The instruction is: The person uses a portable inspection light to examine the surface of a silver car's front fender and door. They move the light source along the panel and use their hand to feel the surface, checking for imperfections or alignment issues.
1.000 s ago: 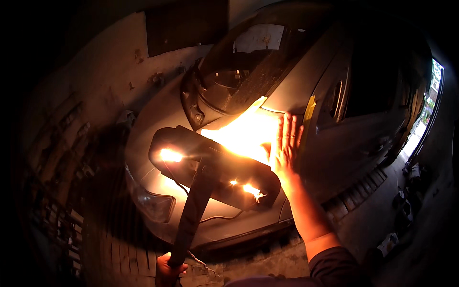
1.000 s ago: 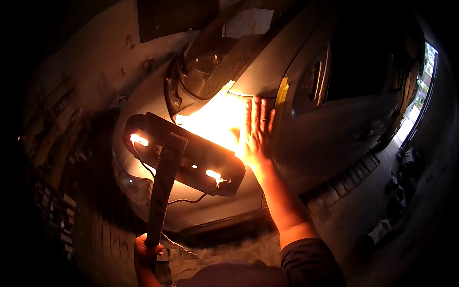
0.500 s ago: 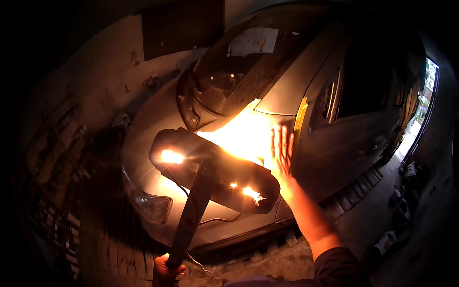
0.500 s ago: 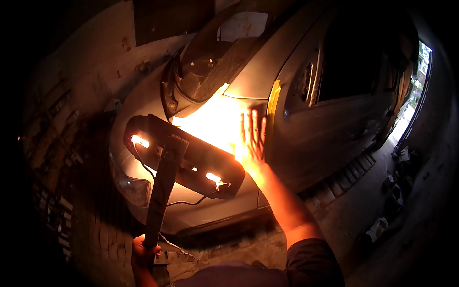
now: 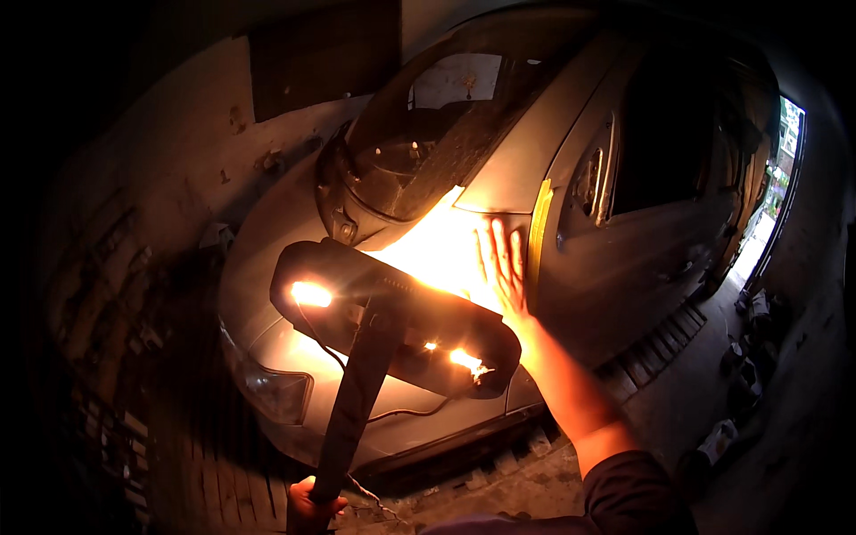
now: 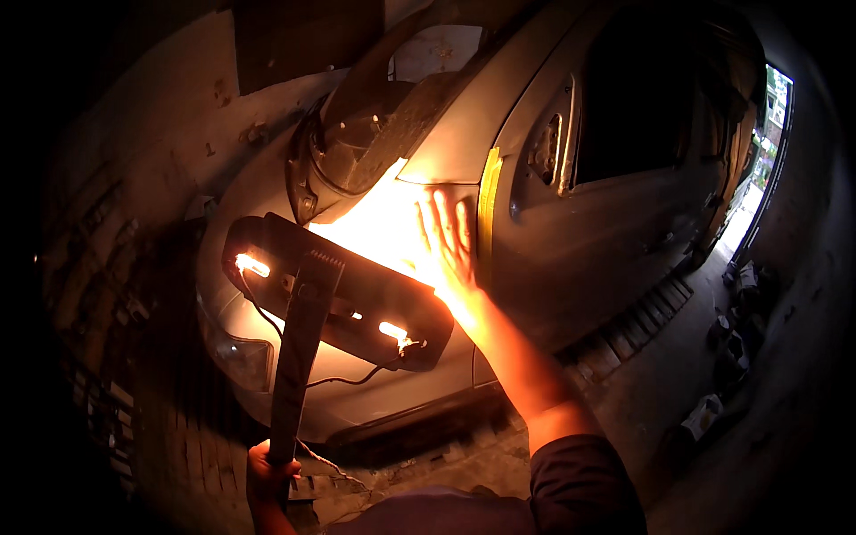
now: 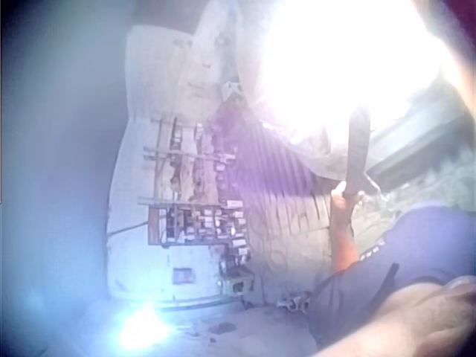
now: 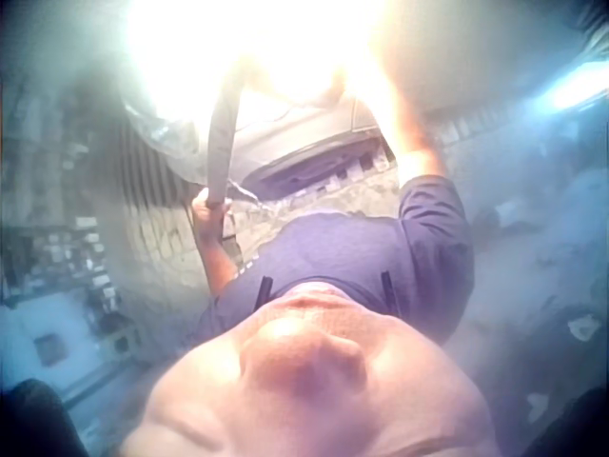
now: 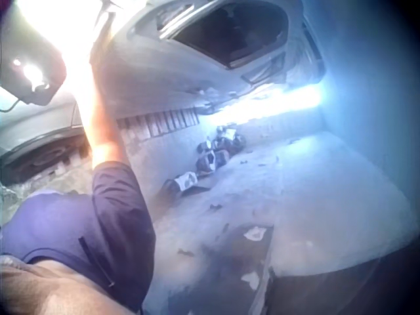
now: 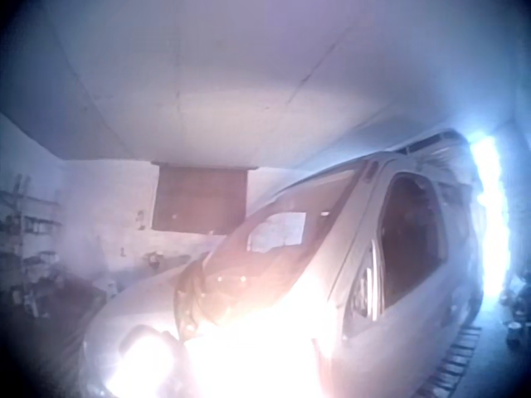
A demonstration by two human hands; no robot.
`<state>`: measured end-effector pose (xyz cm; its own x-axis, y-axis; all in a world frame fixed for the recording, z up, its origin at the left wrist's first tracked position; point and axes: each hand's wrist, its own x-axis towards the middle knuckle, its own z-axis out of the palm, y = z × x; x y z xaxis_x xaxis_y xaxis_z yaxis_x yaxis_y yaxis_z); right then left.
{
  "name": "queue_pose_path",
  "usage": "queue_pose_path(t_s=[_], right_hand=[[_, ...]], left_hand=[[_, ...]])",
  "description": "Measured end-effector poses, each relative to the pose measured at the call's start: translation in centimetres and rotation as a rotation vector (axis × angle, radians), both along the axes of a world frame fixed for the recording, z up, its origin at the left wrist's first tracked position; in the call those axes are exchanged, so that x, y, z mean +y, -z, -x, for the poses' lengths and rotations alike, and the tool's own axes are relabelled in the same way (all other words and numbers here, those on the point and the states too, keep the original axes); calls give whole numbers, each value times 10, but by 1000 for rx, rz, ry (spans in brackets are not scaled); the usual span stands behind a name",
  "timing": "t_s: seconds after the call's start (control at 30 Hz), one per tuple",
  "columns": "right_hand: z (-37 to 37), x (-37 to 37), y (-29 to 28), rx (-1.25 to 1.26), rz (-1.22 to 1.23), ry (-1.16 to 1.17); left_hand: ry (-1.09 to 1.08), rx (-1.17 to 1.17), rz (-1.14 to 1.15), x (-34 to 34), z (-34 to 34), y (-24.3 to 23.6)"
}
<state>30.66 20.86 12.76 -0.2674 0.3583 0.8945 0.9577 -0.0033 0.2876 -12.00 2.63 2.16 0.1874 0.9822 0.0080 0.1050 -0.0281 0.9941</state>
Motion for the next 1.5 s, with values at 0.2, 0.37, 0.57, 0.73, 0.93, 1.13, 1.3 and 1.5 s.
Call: queue_pose_path(t_s=[0.2, 0.37, 0.57, 0.73, 0.93, 1.13, 1.3, 1.5], right_hand=[[12, 12, -26, -304, -87, 215], [23, 15, -35, -164, 33, -163], [34, 2, -23, -224, 0, 36], [25, 4, -38, -247, 130, -135], [36, -15, -39, -97, 100, -75], [68, -6, 4, -228, 212, -218], [30, -14, -53, -74, 196, -246], [38, 14, -6, -648, -125, 559]], left_hand=[[-9, -70, 46, 1, 1, 10], [-19, -13, 23, -4, 23, 25], [32, -57, -20, 5, 8, 24], [-18, -74, -21, -2, 26, 38], [-17, -116, 0, -2, 12, 22], [-127, -62, 34, -7, 23, 32], [-113, -79, 23, -12, 24, 25], [-131, -74, 60, -4, 14, 27]])
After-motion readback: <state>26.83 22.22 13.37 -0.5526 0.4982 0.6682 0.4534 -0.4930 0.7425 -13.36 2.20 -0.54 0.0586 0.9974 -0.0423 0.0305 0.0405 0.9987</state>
